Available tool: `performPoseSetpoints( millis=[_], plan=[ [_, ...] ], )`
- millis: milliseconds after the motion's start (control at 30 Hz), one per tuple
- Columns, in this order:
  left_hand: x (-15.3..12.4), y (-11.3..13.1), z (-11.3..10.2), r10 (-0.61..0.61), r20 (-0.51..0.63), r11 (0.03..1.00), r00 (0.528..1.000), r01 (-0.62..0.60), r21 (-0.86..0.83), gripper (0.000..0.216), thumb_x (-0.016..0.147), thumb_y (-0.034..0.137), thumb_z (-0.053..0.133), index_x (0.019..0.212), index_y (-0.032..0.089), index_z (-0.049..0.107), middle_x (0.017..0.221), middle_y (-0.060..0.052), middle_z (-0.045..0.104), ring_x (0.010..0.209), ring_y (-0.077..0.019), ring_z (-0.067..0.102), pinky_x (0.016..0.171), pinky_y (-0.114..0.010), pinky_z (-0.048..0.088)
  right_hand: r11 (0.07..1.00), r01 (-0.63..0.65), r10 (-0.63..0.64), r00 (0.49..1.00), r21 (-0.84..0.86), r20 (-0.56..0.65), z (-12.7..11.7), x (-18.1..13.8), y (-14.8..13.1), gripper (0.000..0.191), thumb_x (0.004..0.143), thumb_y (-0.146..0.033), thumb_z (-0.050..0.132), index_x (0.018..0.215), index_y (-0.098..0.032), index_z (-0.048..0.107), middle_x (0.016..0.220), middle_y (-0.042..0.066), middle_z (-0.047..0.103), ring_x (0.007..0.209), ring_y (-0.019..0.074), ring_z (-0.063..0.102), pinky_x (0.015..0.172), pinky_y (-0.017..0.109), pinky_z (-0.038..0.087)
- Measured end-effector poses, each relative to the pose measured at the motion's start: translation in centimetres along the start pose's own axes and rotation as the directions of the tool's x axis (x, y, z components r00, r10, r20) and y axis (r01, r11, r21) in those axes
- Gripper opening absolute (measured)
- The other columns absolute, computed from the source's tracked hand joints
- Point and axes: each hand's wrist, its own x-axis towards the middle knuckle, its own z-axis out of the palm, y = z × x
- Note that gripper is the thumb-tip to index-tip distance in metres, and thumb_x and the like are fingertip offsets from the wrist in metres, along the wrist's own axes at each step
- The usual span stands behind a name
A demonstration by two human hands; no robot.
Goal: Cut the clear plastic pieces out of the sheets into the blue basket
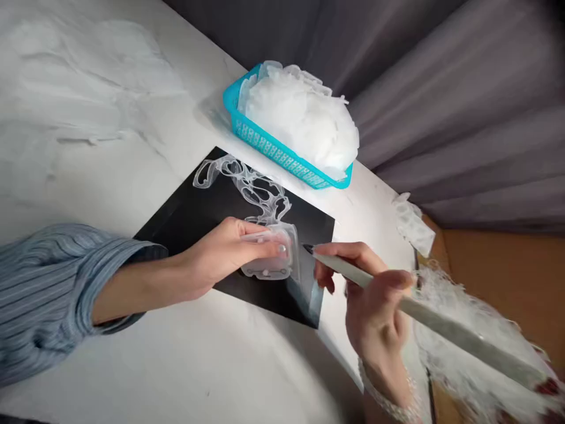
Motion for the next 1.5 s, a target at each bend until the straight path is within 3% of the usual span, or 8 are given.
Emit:
performPoseSetpoints(
  millis=[433, 633, 800, 900, 967, 1133, 1333, 1500],
  plan=[
    [-0.1, -0.2, 0.4, -0.036, -0.053, 0.998, 0.998, 0.033, -0.062, 0.019, 0.078, 0.030, 0.078, 0.095, 0.023, 0.079, 0.087, -0.001, 0.079, 0.086, -0.0168, 0.073, 0.085, -0.026, 0.056, 0.993, 0.069, -0.060, 0.994, -0.094, 0.091, 0.6, 0.6, -0.5, 0.060, 0.102, -0.058, 0.022, 0.089, -0.021, 0.068, 0.063, 0.000, 0.059, 0.054, 0.0116, 0.052, 0.053, 0.026, 0.040],
    [0.0, -0.4, 0.3, 0.025, -0.028, 1.000, 0.999, -0.025, -0.004, 0.022, 0.076, 0.031, 0.078, 0.096, 0.023, 0.079, 0.088, 0.000, 0.078, 0.088, -0.0170, 0.072, 0.084, -0.026, 0.054, 0.985, 0.097, -0.080, 0.989, -0.139, 0.124, 0.5, 0.7, -0.5, 0.058, 0.104, -0.054, 0.022, 0.088, -0.020, 0.066, 0.064, -0.001, 0.057, 0.055, 0.0104, 0.051, 0.053, 0.024, 0.039],
    [-0.2, -0.1, 0.4, 0.024, -0.038, 0.993, 0.999, -0.019, 0.113, 0.023, 0.076, 0.036, 0.075, 0.093, 0.021, 0.079, 0.071, 0.001, 0.072, 0.066, -0.0131, 0.063, 0.058, -0.024, 0.045, 0.976, 0.155, -0.127, 0.976, -0.152, 0.177, 0.9, 1.1, -0.2, 0.053, 0.105, -0.048, 0.025, 0.088, -0.019, 0.065, 0.063, -0.001, 0.055, 0.053, 0.0097, 0.048, 0.052, 0.024, 0.037],
    [-0.1, 0.1, 0.4, 0.032, -0.016, 0.993, 0.999, -0.030, 0.115, 0.019, 0.077, 0.035, 0.073, 0.086, 0.019, 0.079, 0.068, 0.001, 0.068, 0.065, -0.0124, 0.059, 0.058, -0.024, 0.042, 0.981, 0.133, -0.103, 0.973, -0.140, 0.208, 0.7, 1.0, -0.1, 0.053, 0.104, -0.049, 0.026, 0.087, -0.019, 0.067, 0.064, 0.000, 0.056, 0.054, 0.0109, 0.049, 0.053, 0.026, 0.037],
    [0.0, 0.1, 0.3, 0.049, -0.009, 0.993, 0.999, -0.048, 0.108, 0.019, 0.077, 0.036, 0.073, 0.081, 0.018, 0.078, 0.072, 0.000, 0.069, 0.071, -0.0136, 0.060, 0.066, -0.025, 0.044, 0.991, 0.094, -0.078, 0.984, -0.091, 0.163, 0.2, 1.0, -0.1, 0.057, 0.103, -0.053, 0.025, 0.088, -0.020, 0.069, 0.064, 0.001, 0.056, 0.056, 0.0130, 0.050, 0.054, 0.027, 0.038],
    [0.2, -0.2, 0.0, 0.049, -0.026, 0.993, 0.998, -0.046, 0.111, 0.021, 0.076, 0.038, 0.074, 0.083, 0.019, 0.077, 0.084, -0.002, 0.073, 0.084, -0.0170, 0.064, 0.077, -0.028, 0.046, 0.998, 0.053, -0.046, 0.987, 0.040, -0.153, -1.2, 1.5, 0.1, 0.054, 0.101, -0.052, 0.032, 0.077, -0.020, 0.068, 0.079, 0.005, 0.058, 0.074, 0.0178, 0.057, 0.062, 0.030, 0.042],
    [0.1, -0.5, -0.2, 0.092, -0.001, 0.987, 0.996, -0.091, 0.134, 0.022, 0.081, 0.038, 0.070, 0.078, 0.017, 0.072, 0.078, -0.001, 0.068, 0.078, -0.0149, 0.060, 0.072, -0.028, 0.044, 0.974, -0.166, 0.191, 0.967, -0.154, 0.168, 0.6, 2.4, 0.7, 0.032, 0.097, -0.043, 0.049, 0.091, -0.017, 0.066, 0.057, -0.006, 0.036, 0.049, 0.0087, 0.030, 0.046, 0.024, 0.025],
    [0.2, -0.4, -0.1, 0.105, 0.007, 0.985, 0.994, -0.105, 0.136, 0.021, 0.080, 0.037, 0.070, 0.079, 0.016, 0.071, 0.076, 0.000, 0.065, 0.075, -0.0140, 0.057, 0.072, -0.028, 0.042, 0.976, -0.186, 0.205, 0.959, -0.113, 0.194, 1.5, 2.6, 0.2, 0.019, 0.089, -0.032, 0.060, 0.085, -0.015, 0.066, 0.053, -0.007, 0.037, 0.047, 0.0074, 0.031, 0.045, 0.023, 0.027]
  ],
)
